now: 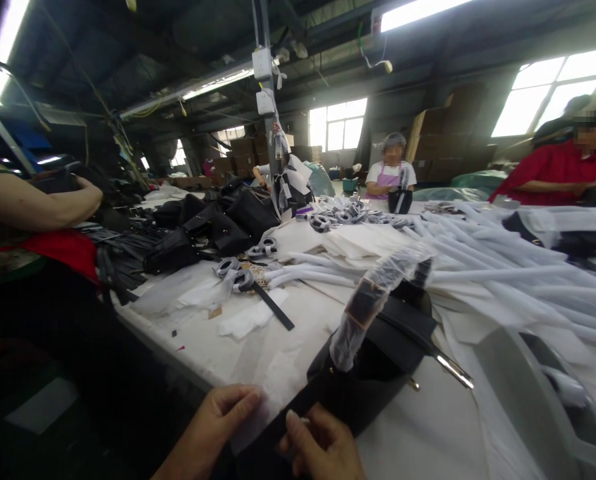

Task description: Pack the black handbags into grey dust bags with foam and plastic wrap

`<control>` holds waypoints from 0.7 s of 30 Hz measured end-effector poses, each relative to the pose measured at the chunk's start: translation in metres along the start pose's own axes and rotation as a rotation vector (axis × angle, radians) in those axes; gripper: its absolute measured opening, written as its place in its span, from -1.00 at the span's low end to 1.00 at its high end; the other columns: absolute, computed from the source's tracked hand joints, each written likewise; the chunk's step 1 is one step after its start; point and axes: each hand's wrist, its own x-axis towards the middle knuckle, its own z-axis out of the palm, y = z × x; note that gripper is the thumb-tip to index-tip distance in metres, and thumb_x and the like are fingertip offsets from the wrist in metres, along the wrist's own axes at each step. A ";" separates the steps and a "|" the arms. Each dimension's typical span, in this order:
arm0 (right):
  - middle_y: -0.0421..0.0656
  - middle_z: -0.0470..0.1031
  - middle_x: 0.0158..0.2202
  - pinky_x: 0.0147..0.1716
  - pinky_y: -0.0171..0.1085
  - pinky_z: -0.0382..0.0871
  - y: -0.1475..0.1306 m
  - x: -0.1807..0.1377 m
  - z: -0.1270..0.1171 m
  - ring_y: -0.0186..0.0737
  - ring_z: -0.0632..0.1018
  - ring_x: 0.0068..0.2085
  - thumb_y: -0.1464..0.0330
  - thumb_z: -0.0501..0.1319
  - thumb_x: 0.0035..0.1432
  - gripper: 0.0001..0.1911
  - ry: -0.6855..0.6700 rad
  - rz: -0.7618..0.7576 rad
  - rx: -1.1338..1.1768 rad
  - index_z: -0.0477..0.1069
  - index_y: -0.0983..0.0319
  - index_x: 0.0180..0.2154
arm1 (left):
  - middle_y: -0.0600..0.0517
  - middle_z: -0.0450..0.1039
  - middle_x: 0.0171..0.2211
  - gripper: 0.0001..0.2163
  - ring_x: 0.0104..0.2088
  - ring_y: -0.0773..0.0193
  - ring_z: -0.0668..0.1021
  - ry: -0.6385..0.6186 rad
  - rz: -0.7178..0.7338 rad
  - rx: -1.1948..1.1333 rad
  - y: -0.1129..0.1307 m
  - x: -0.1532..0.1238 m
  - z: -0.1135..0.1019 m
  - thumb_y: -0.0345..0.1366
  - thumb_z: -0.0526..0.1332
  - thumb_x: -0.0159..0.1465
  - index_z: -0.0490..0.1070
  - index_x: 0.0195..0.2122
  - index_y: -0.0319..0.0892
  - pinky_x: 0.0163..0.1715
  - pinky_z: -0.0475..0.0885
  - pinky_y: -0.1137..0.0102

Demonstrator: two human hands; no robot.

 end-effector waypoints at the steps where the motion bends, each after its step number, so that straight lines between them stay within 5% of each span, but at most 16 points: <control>1: -0.13 0.51 -0.60 -0.58 -0.35 0.24 -0.001 -0.001 -0.001 -0.34 0.40 -0.63 -0.21 0.37 -0.17 -0.36 -0.009 0.005 0.012 0.52 0.28 -0.55 | -0.04 0.59 -0.40 -0.59 -0.35 0.19 0.55 -0.032 0.003 -0.015 -0.003 -0.006 0.003 0.07 0.27 0.25 0.62 -0.34 -0.23 -0.33 0.39 0.43; 9: -0.18 0.47 -0.58 -0.51 -0.35 0.28 -0.002 -0.008 -0.003 -0.26 0.44 -0.52 -0.12 0.34 -0.02 -0.46 0.012 -0.074 -0.091 0.59 0.26 -0.42 | -0.05 0.62 -0.11 -0.65 -0.06 0.06 0.59 -0.122 0.102 0.072 -0.003 -0.006 0.007 -0.02 0.24 0.32 0.59 -0.03 -0.12 -0.04 0.43 0.34; 15: -0.20 0.42 -0.58 -0.53 -0.36 0.25 -0.007 -0.007 -0.011 -0.28 0.40 -0.52 -0.07 0.32 0.03 -0.52 0.014 -0.152 -0.221 0.57 0.23 -0.52 | -0.06 0.65 -0.32 -0.75 -0.25 0.11 0.62 -0.052 0.134 0.114 0.012 0.016 0.017 -0.10 0.35 0.23 0.65 -0.30 -0.21 -0.22 0.45 0.39; 21: -0.21 0.40 -0.58 -0.56 -0.37 0.25 -0.012 -0.014 -0.015 -0.32 0.40 -0.57 -0.11 0.28 0.04 -0.48 -0.027 -0.099 -0.240 0.56 0.22 -0.54 | -0.04 0.61 -0.42 -0.71 -0.39 0.26 0.56 -0.003 -0.016 -0.031 0.006 0.011 -0.009 -0.09 0.43 0.12 0.59 -0.40 -0.26 -0.35 0.39 0.46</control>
